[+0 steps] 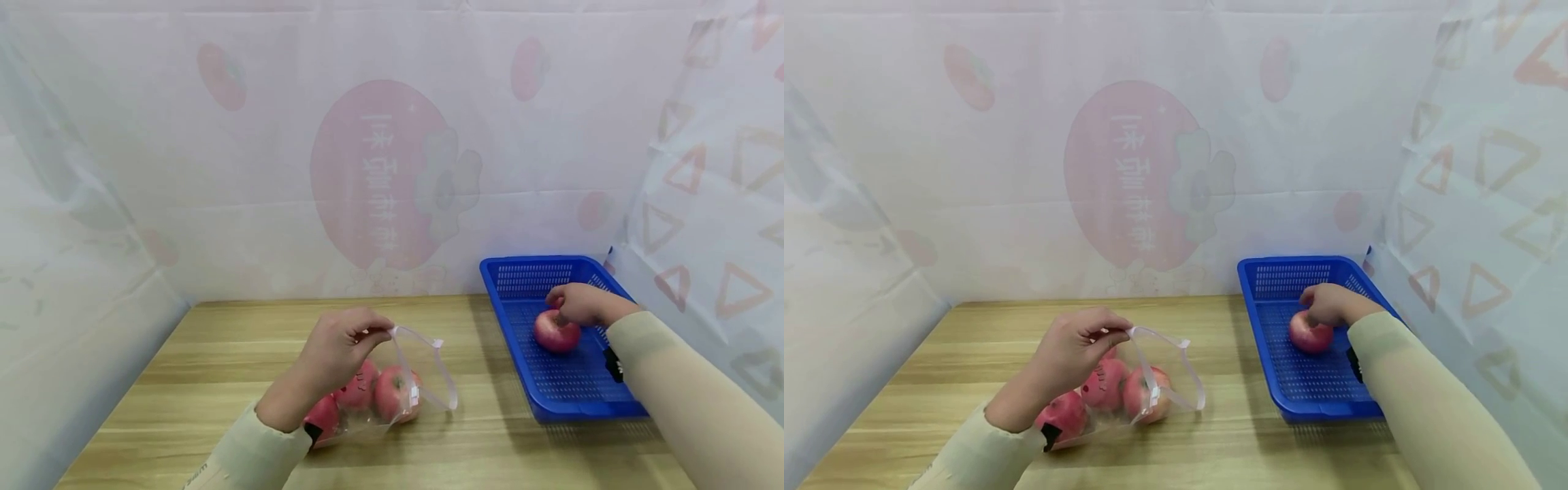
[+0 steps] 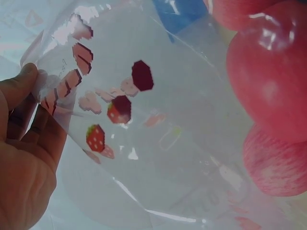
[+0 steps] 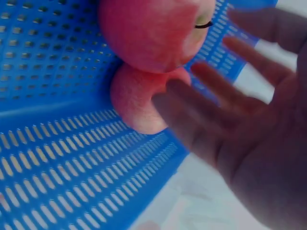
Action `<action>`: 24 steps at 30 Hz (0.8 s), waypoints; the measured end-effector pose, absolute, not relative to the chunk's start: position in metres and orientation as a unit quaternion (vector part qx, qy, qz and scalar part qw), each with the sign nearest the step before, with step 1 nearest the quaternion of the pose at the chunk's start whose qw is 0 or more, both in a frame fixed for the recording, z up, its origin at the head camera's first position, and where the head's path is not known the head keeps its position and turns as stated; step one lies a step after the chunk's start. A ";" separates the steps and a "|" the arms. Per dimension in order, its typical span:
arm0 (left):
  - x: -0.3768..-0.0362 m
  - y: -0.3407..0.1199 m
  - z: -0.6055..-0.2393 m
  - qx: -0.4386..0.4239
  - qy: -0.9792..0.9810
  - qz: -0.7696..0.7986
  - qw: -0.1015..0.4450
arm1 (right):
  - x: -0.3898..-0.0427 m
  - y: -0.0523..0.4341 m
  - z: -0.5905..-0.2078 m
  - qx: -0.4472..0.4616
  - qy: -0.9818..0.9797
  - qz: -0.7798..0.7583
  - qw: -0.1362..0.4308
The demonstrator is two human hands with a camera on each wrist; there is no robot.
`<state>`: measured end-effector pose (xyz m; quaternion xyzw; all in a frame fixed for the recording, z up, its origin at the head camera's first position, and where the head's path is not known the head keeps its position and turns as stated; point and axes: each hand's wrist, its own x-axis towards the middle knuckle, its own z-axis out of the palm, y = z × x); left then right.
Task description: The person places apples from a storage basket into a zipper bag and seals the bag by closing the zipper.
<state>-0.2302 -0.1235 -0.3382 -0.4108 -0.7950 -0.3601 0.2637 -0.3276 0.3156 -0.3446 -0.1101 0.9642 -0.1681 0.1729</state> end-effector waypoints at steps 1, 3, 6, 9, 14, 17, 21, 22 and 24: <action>-0.230 -0.124 -0.338 -0.411 -0.794 -0.361 0.263 | -0.327 0.316 -0.345 -0.118 0.962 -0.169 0.179; -0.230 -0.125 -0.339 -0.412 -0.793 -0.363 0.262 | -0.327 0.317 -0.345 -0.109 0.956 -0.177 0.207; -0.230 -0.125 -0.339 -0.413 -0.793 -0.364 0.261 | -0.325 0.314 -0.344 -0.069 0.955 -0.161 0.239; -0.229 -0.126 -0.339 -0.412 -0.794 -0.365 0.258 | -0.324 0.309 -0.343 -0.049 0.957 -0.151 0.242; -0.229 -0.125 -0.337 -0.408 -0.797 -0.365 0.255 | -0.323 0.304 -0.343 -0.084 0.956 -0.154 0.234; -0.229 -0.124 -0.337 -0.406 -0.799 -0.363 0.256 | -0.321 0.306 -0.342 -0.050 0.946 -0.181 0.266; -0.229 -0.124 -0.337 -0.404 -0.800 -0.361 0.257 | -0.321 0.317 -0.345 0.012 0.905 -0.298 0.303; -0.229 -0.124 -0.337 -0.403 -0.801 -0.361 0.257 | -0.322 0.320 -0.346 0.025 0.890 -0.333 0.311; -0.229 -0.124 -0.337 -0.402 -0.802 -0.360 0.255 | -0.322 0.325 -0.350 0.044 0.857 -0.398 0.325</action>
